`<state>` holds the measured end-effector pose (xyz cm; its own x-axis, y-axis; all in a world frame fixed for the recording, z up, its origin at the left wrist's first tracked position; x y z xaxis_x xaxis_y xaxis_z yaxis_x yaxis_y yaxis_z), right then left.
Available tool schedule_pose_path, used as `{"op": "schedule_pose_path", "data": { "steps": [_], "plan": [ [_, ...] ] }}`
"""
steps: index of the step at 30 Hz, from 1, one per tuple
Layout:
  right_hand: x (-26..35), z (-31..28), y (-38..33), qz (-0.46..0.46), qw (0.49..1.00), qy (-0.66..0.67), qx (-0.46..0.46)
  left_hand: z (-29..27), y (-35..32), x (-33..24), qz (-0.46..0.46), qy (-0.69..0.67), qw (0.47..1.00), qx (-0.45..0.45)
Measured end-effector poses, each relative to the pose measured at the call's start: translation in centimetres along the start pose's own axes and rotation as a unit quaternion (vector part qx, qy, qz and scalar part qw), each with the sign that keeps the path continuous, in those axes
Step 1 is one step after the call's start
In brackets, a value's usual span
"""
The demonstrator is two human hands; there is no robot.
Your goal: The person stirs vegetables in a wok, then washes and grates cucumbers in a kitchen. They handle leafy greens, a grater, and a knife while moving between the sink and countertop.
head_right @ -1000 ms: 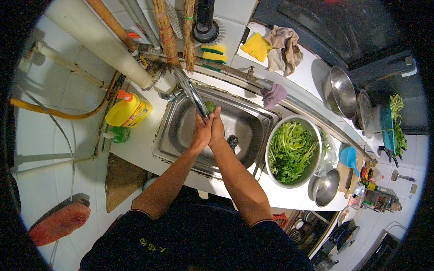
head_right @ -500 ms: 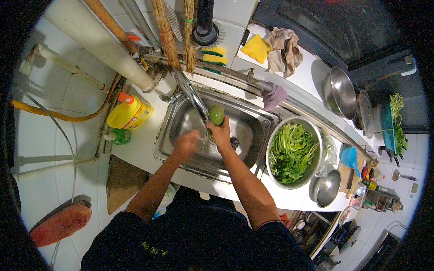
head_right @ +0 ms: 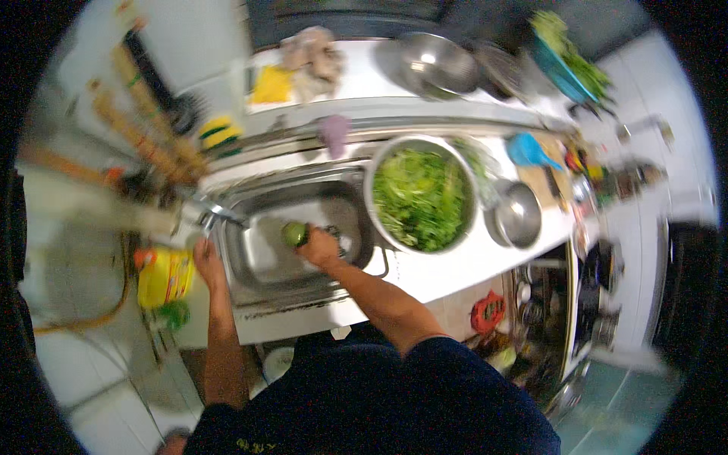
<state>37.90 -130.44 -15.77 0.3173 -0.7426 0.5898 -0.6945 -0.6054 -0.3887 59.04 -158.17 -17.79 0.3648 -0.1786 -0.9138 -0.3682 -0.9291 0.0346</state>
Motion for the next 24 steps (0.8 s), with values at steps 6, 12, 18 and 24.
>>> {"op": "schedule_pose_path", "data": {
  "steps": [6, 12, 18, 24],
  "plan": [
    [2.5, -4.3, -8.9, -0.103, 0.981, 0.034, -0.160, 5.8, -11.6, -5.7, -0.099, 0.004, 0.982, 0.163],
    [-6.8, -10.1, -19.6, 0.117, 0.976, 0.171, -0.067, 7.2, -16.1, -3.9, -0.061, 0.003, 0.981, 0.185],
    [-29.5, -13.3, -27.6, 0.349, 0.888, 0.246, -0.171, 4.2, -19.2, -3.8, 0.004, 0.074, 0.986, 0.152],
    [-40.2, -22.0, -23.4, 0.307, 0.837, 0.225, -0.392, 3.4, -28.4, -6.7, 0.066, 0.192, 0.964, 0.171]
  ]
}}
Point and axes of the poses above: each hand's wrist, its own y-axis towards the middle knuckle, its own z-axis out of the palm, x = y × z, the point moved 5 cm from there along y, towards the middle knuckle, and after that the axes turned 1 degree about -z, right-handed, at the moved point
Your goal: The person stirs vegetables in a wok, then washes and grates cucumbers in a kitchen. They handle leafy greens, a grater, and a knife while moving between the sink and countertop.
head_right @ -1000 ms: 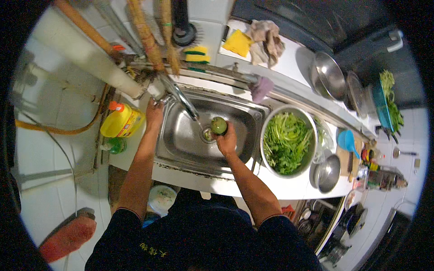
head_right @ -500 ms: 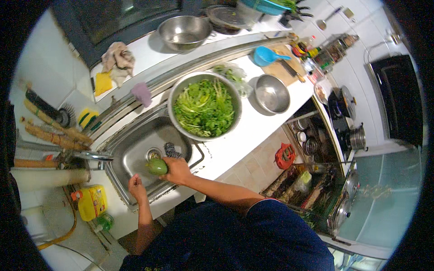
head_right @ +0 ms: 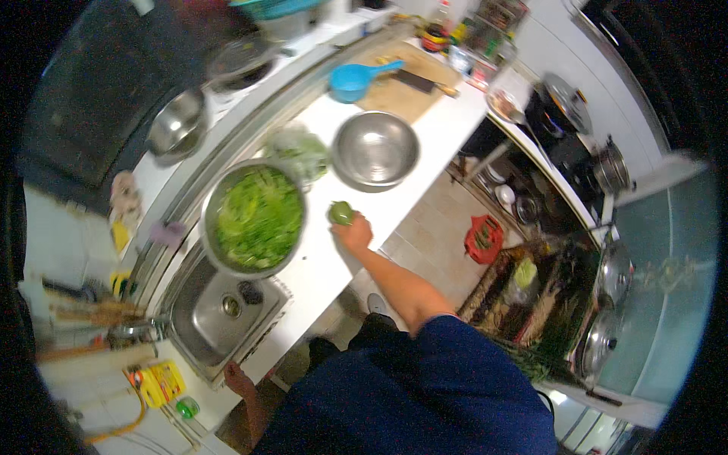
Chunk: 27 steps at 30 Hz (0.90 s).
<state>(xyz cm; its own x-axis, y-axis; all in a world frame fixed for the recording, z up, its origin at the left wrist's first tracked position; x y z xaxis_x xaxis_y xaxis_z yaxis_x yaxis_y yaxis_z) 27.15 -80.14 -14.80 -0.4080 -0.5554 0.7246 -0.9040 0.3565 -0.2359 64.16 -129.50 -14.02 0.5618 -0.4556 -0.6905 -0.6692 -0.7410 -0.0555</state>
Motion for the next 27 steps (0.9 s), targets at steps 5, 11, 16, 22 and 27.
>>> {"op": "schedule_pose_path", "data": {
  "steps": [5, 11, 16, 22, 27],
  "plan": [
    [2.3, 2.9, 2.2, 0.022, 0.998, -0.042, -0.040, 5.3, -3.8, -3.6, -0.031, -0.001, 0.994, 0.105],
    [2.3, -1.6, -0.2, 0.009, 0.998, 0.019, 0.058, 11.1, -6.8, -16.9, 0.113, 0.031, 0.980, 0.164],
    [-3.4, -8.7, -3.4, 0.032, 0.998, 0.042, 0.024, 20.3, -9.8, -23.3, 0.180, -0.065, 0.922, 0.338],
    [-23.2, -22.6, -9.7, 0.147, 0.964, -0.067, -0.213, 27.5, -17.7, -32.5, 0.278, 0.002, 0.792, 0.544],
    [-42.9, -29.1, -21.2, 0.321, 0.912, -0.158, -0.202, 31.9, -24.4, -39.2, 0.328, -0.041, 0.750, 0.574]
  ]
}}
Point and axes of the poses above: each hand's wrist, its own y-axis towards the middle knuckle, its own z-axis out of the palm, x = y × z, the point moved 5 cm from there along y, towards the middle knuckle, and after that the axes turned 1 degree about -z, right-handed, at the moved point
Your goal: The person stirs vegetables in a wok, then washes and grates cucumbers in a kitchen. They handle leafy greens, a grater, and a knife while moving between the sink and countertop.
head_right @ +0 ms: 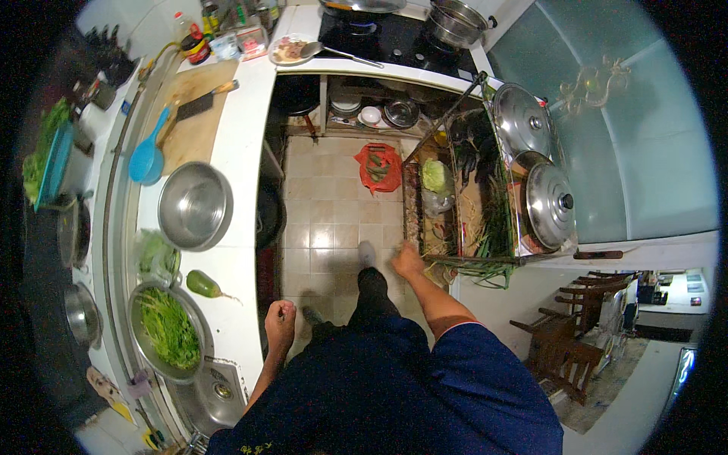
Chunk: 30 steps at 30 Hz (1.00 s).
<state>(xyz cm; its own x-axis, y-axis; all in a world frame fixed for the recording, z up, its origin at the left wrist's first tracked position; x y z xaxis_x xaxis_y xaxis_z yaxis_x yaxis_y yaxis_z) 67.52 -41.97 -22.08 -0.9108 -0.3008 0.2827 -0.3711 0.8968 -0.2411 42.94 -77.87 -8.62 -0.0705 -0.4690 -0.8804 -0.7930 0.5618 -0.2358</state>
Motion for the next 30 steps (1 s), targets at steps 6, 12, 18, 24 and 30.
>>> {"op": "schedule_pose_path", "data": {
  "steps": [6, 12, 18, 24, 30],
  "plan": [
    [-20.7, 11.2, 8.8, 0.028, 0.956, -0.095, 0.274, 6.1, 8.7, -2.0, -0.025, 0.032, 0.999, -0.011],
    [-12.4, 14.7, 21.8, 0.166, 0.930, 0.026, 0.326, 18.3, 19.8, 2.1, -0.118, -0.090, 0.989, -0.007],
    [-8.9, 22.0, 38.9, 0.170, 0.942, 0.072, 0.279, 31.1, 32.2, 9.6, -0.040, -0.007, 0.999, -0.024],
    [-9.8, 33.3, 53.4, -0.122, 0.951, -0.123, 0.256, 41.9, 44.0, 24.6, -0.063, -0.170, 0.983, -0.005],
    [-8.4, 43.2, 57.4, -0.134, 0.936, -0.187, 0.265, 42.0, 52.1, 32.0, -0.096, -0.220, 0.970, -0.026]
  ]
}}
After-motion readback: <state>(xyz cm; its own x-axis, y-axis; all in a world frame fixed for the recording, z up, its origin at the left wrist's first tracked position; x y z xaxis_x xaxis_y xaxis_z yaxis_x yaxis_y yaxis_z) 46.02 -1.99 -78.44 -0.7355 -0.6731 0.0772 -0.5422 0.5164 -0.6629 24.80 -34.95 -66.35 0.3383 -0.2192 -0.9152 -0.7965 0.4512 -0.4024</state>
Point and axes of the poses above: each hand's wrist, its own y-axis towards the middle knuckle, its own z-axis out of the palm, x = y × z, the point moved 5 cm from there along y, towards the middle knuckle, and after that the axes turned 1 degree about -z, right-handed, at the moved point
